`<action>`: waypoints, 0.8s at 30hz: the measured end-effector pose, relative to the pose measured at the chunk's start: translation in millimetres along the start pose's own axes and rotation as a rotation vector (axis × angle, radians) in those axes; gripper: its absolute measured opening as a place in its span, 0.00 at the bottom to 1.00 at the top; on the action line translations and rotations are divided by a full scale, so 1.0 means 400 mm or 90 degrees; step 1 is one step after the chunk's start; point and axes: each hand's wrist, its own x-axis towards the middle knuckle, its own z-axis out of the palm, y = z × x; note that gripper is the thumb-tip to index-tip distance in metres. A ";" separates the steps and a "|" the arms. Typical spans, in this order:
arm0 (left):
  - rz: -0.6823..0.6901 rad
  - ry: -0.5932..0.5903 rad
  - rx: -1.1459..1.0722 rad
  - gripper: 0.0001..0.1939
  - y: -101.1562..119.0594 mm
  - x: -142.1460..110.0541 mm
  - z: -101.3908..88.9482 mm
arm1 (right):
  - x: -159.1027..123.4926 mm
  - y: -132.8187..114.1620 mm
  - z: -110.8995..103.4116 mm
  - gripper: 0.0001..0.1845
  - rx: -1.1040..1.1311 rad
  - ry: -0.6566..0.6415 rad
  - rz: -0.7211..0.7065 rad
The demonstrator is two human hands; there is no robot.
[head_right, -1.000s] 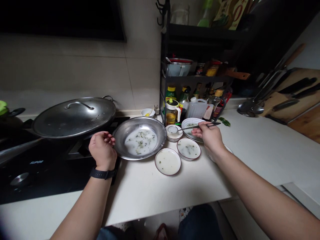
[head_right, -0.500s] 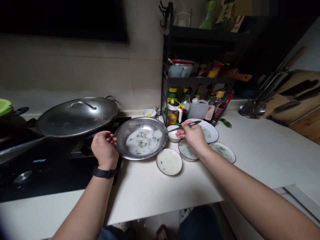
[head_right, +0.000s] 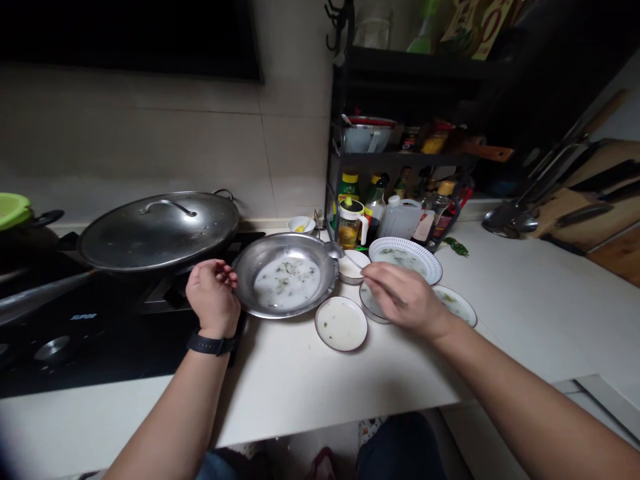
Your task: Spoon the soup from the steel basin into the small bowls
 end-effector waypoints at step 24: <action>0.003 0.000 0.022 0.06 -0.010 0.006 -0.005 | -0.004 0.155 0.047 0.07 0.478 0.366 0.725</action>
